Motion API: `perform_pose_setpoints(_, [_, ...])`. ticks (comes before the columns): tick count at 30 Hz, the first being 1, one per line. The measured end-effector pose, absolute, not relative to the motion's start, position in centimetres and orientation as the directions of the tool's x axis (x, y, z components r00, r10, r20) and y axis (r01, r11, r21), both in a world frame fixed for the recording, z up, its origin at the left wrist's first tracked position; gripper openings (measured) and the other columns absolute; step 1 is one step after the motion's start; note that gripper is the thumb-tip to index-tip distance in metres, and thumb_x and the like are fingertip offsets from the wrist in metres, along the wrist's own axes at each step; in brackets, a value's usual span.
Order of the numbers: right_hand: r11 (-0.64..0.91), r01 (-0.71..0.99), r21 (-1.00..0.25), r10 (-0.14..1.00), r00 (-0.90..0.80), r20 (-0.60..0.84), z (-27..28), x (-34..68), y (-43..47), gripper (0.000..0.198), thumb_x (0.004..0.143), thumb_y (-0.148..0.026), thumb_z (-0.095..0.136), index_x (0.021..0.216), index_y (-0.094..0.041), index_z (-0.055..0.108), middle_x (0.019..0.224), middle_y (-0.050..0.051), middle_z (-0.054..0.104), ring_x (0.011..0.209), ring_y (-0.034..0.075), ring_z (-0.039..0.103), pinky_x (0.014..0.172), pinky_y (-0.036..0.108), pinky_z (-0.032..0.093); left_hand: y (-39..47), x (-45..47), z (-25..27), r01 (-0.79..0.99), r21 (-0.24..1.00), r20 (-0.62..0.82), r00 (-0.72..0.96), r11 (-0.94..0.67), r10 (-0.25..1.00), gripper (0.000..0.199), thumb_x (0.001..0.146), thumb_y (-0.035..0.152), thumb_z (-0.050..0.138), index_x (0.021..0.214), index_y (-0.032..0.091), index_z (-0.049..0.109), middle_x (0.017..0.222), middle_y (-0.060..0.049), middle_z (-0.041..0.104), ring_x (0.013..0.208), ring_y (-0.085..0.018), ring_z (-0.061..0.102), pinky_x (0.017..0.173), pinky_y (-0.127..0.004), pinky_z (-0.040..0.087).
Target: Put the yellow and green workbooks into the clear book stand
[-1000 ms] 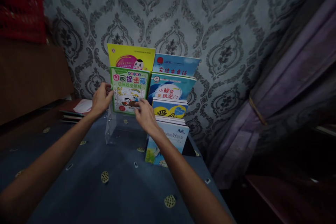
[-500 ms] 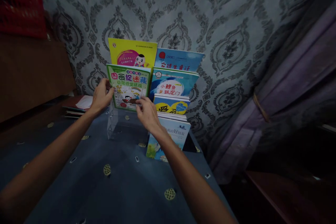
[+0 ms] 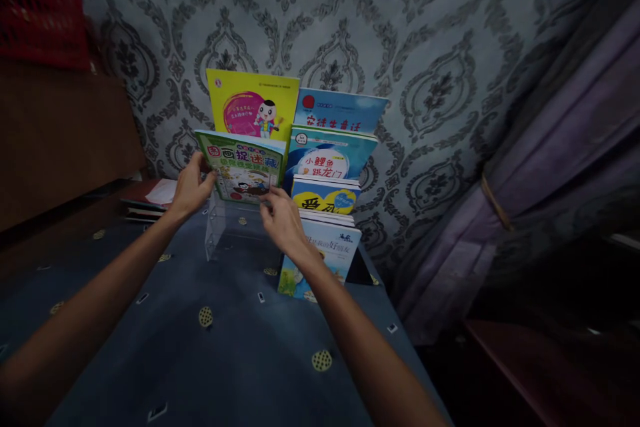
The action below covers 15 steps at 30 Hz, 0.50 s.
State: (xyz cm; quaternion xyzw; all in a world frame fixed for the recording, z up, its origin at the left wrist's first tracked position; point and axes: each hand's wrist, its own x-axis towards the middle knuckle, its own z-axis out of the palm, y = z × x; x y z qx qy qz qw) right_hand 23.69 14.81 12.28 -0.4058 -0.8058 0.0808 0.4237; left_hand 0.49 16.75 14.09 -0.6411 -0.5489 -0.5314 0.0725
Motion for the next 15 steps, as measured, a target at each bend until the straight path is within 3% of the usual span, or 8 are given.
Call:
perform_pose_setpoints(4, [0.665, 0.601, -0.444, 0.712, -0.330, 0.620, 12.03, 23.72, 14.95, 0.027, 0.090, -0.017, 0.054, 0.105, -0.016, 0.076, 0.126, 0.017, 0.068, 0.128, 0.029, 0.062, 0.100, 0.041, 0.056, 16.51, 0.48, 14.12, 0.765, 0.512, 0.750, -0.177, -0.390, 0.638, 0.018, 0.085, 0.021, 0.055, 0.103, 0.024, 0.053, 0.094, -0.005, 0.067, 0.088, -0.025, 0.067, 0.085, -0.039, 0.053])
perform_pose_setpoints(10, [0.677, 0.595, -0.434, 0.700, -0.336, 0.631, 12.01, 23.91, 14.64, 0.023, 0.089, -0.016, 0.056, 0.101, -0.017, 0.076, 0.125, 0.016, 0.069, 0.124, 0.030, 0.065, 0.099, 0.045, 0.057, 16.36, 0.04, 14.24, 0.719, 0.543, 0.744, -0.173, -0.434, 0.645, 0.022, 0.083, 0.025, 0.054, 0.105, 0.024, 0.055, 0.097, -0.005, 0.070, 0.094, -0.026, 0.067, 0.088, -0.040, 0.053])
perform_pose_setpoints(15, [0.674, 0.574, -0.465, 0.702, -0.303, 0.644, 12.46, 24.22, 14.07, 0.024, 0.091, -0.018, 0.055, 0.103, -0.018, 0.075, 0.132, 0.016, 0.065, 0.116, 0.029, 0.069, 0.097, 0.047, 0.058, 17.19, -0.20, 14.96, 0.462, 0.640, 0.718, -0.075, -0.614, 0.692, 0.033, 0.076, 0.037, 0.061, 0.105, 0.022, 0.057, 0.103, -0.007, 0.071, 0.094, -0.025, 0.066, 0.084, -0.039, 0.054])
